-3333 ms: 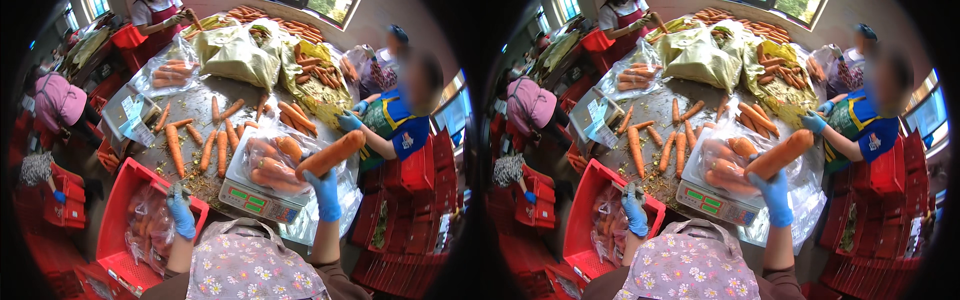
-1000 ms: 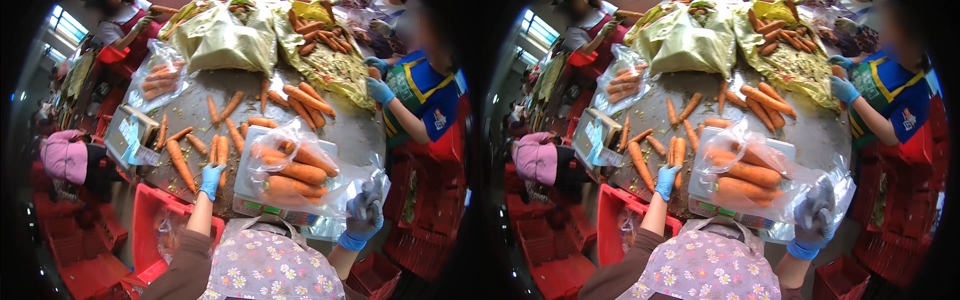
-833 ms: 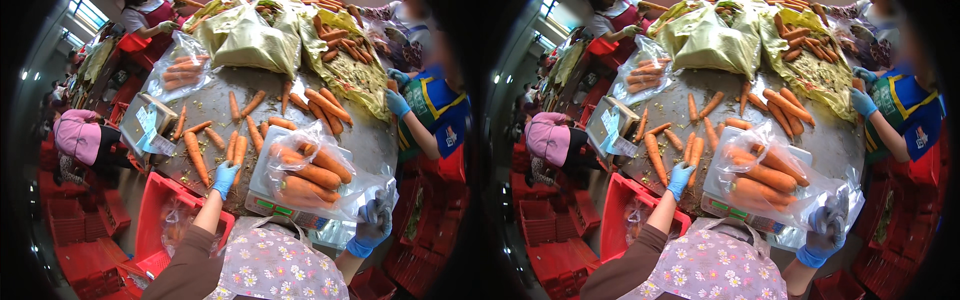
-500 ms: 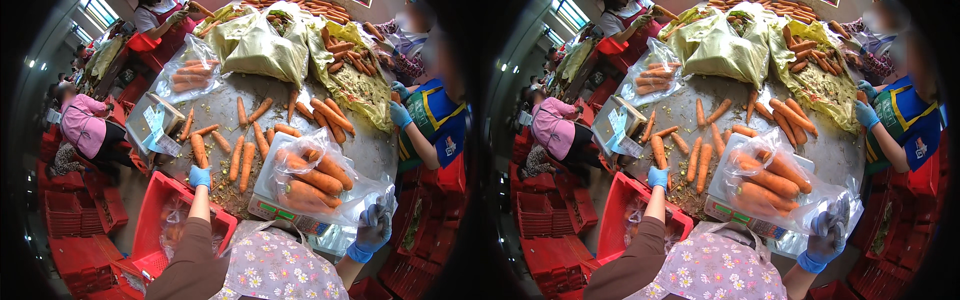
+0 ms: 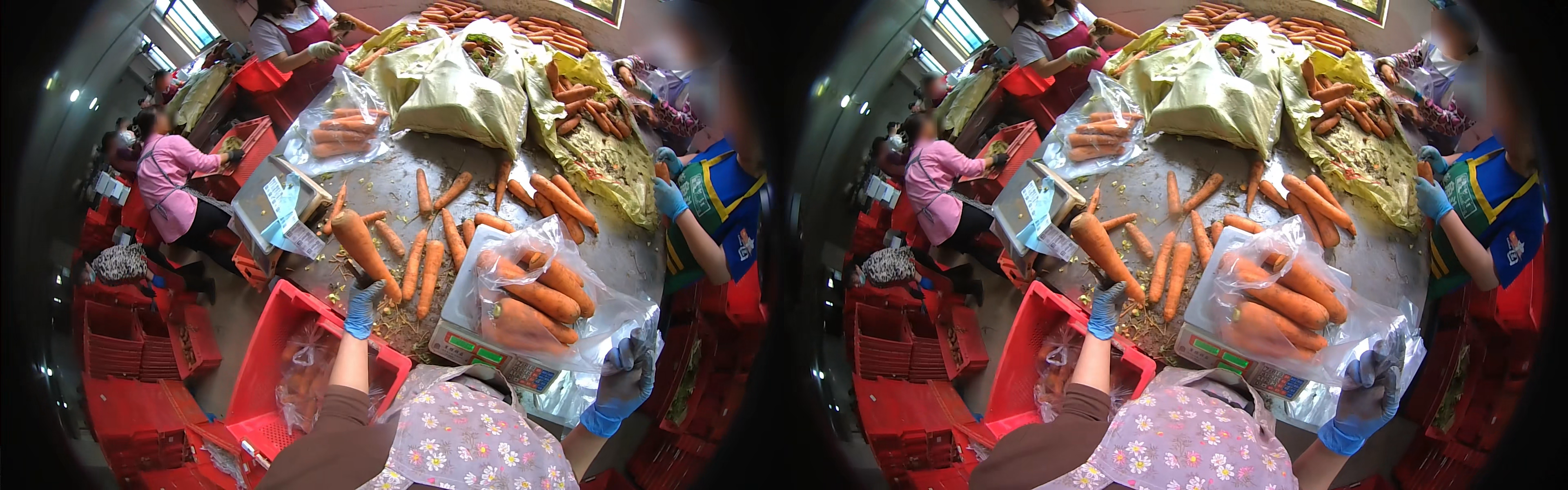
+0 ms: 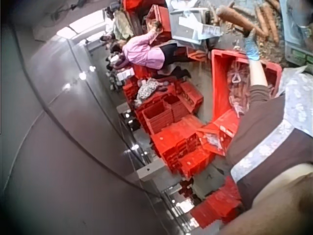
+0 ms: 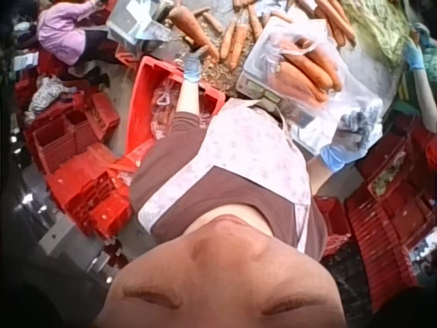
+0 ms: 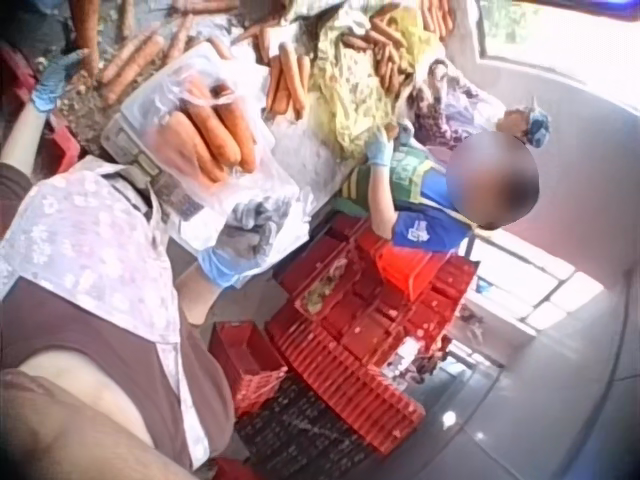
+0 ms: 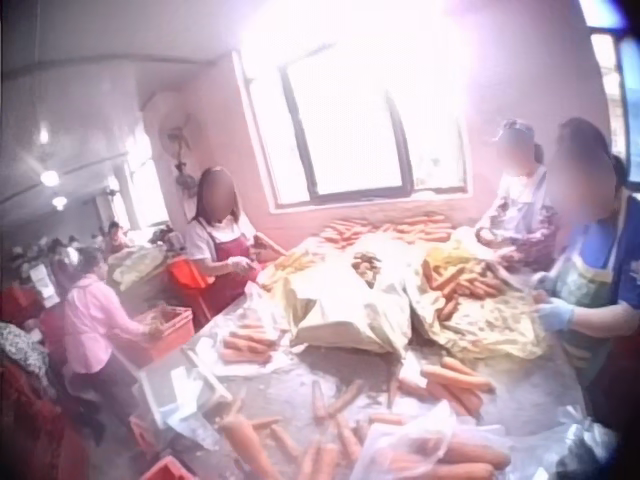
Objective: The person selects carrots from a table, places them into plastic bags, weighs the bags on a digital scale, and then puts the sealed bags into red crates. Other workers are visible in the background performing similar tasks.
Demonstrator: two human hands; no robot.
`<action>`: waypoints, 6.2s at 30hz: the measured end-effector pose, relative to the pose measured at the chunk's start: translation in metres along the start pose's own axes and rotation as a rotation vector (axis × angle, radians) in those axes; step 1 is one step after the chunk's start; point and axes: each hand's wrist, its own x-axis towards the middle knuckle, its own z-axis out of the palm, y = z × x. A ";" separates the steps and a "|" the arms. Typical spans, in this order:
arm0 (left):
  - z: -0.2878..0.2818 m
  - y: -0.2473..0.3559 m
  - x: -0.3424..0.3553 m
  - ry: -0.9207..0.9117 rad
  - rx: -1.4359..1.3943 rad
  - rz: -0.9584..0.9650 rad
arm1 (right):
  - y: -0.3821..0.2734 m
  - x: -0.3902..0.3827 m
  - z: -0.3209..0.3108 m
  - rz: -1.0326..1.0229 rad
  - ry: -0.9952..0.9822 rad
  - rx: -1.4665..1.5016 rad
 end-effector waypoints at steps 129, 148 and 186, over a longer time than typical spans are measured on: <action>0.267 0.040 -0.073 -0.813 1.181 0.939 | -0.047 -0.102 -0.053 -0.196 0.681 -0.695; 0.034 -0.085 -0.024 0.046 1.108 0.126 | -0.028 -0.064 -0.050 -0.106 0.591 -0.684; 0.236 0.072 -0.031 -0.887 1.026 0.653 | 0.032 -0.021 0.015 -0.138 0.403 -1.133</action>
